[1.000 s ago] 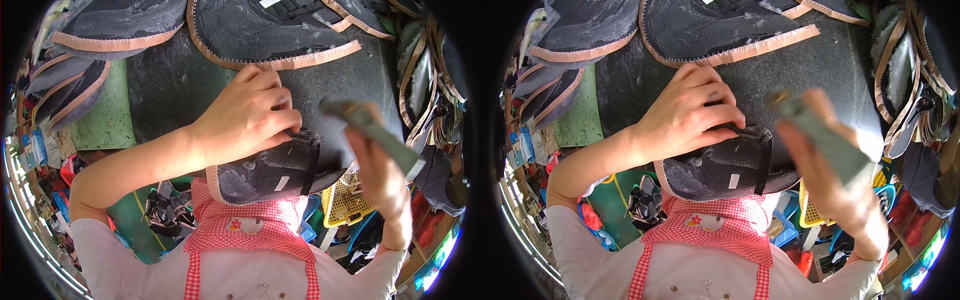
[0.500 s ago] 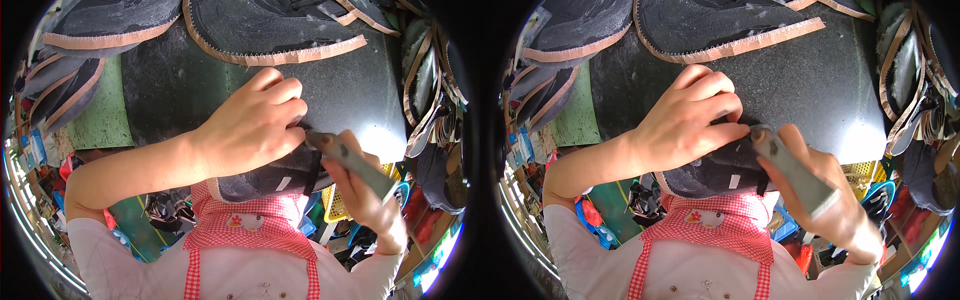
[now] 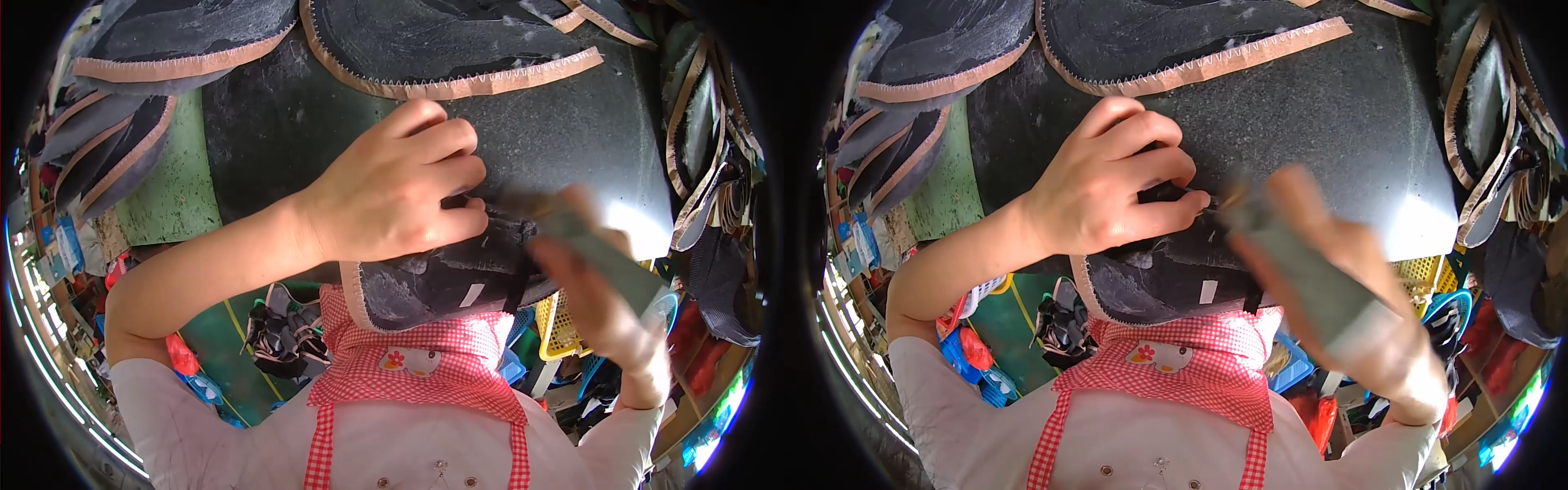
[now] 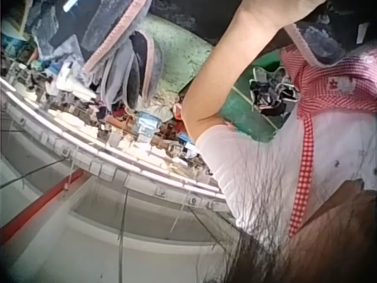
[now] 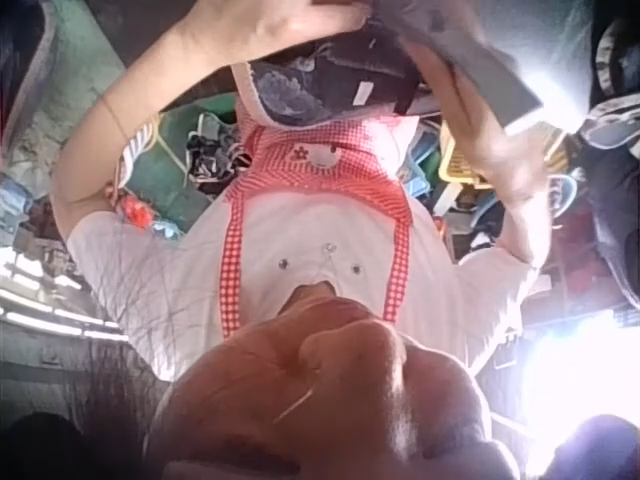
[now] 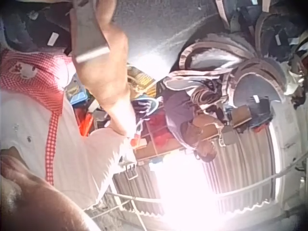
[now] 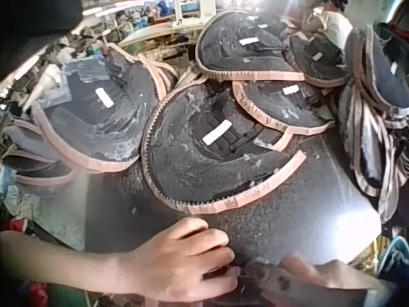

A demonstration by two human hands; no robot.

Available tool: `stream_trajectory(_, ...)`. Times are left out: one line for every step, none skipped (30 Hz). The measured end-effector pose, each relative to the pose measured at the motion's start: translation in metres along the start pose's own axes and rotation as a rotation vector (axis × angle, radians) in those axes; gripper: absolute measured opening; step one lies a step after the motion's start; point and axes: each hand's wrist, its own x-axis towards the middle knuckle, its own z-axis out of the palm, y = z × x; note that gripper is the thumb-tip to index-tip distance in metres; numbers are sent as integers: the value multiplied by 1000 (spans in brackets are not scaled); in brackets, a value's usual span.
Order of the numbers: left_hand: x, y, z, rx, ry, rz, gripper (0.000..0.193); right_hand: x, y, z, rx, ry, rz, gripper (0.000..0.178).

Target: Hammering and assembling shoe upper components on a factory workbench.

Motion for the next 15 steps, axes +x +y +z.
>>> stream_trajectory(2,-4,-1,-21,-8,34,14,5,-6,-2,-82,-171,-34,22)
stream_trajectory(1,-7,0,-143,0,-64,14,3,-6,0,-40,-144,25,24)
stream_trajectory(0,-12,0,-264,-17,-185,13,1,-6,1,2,-116,85,27)
stream_trajectory(-2,-14,0,-262,-4,-171,14,2,-6,-2,1,-112,87,27)
stream_trajectory(-3,-16,0,-261,9,-157,15,5,-5,-8,-10,-55,96,28)
stream_trajectory(-2,-16,1,-263,11,-152,15,6,-6,-12,-22,2,105,30)
stream_trajectory(-3,-12,1,-105,27,-27,17,7,-8,-10,-16,-5,96,30)
stream_trajectory(-5,-9,0,51,41,99,18,7,-12,-7,41,35,177,28)
stream_trajectory(-8,-7,-1,57,34,89,18,7,-14,-5,99,74,259,27)
stream_trajectory(-7,-11,-2,-27,46,38,19,13,-2,2,-185,36,-279,29)
stream_trajectory(-6,-14,-2,-111,58,-14,19,10,-9,3,-70,-128,-63,28)
stream_trajectory(-5,-16,-4,-199,24,-115,17,9,-11,1,-25,-151,64,29)
stream_trajectory(-8,-18,-4,-198,23,-112,17,10,-12,1,24,-174,190,30)
stream_trajectory(-12,-20,-4,-162,41,-73,17,11,-9,0,34,-90,158,31)
stream_trajectory(-15,-20,-4,-126,60,-34,17,12,-5,-1,44,-7,126,32)
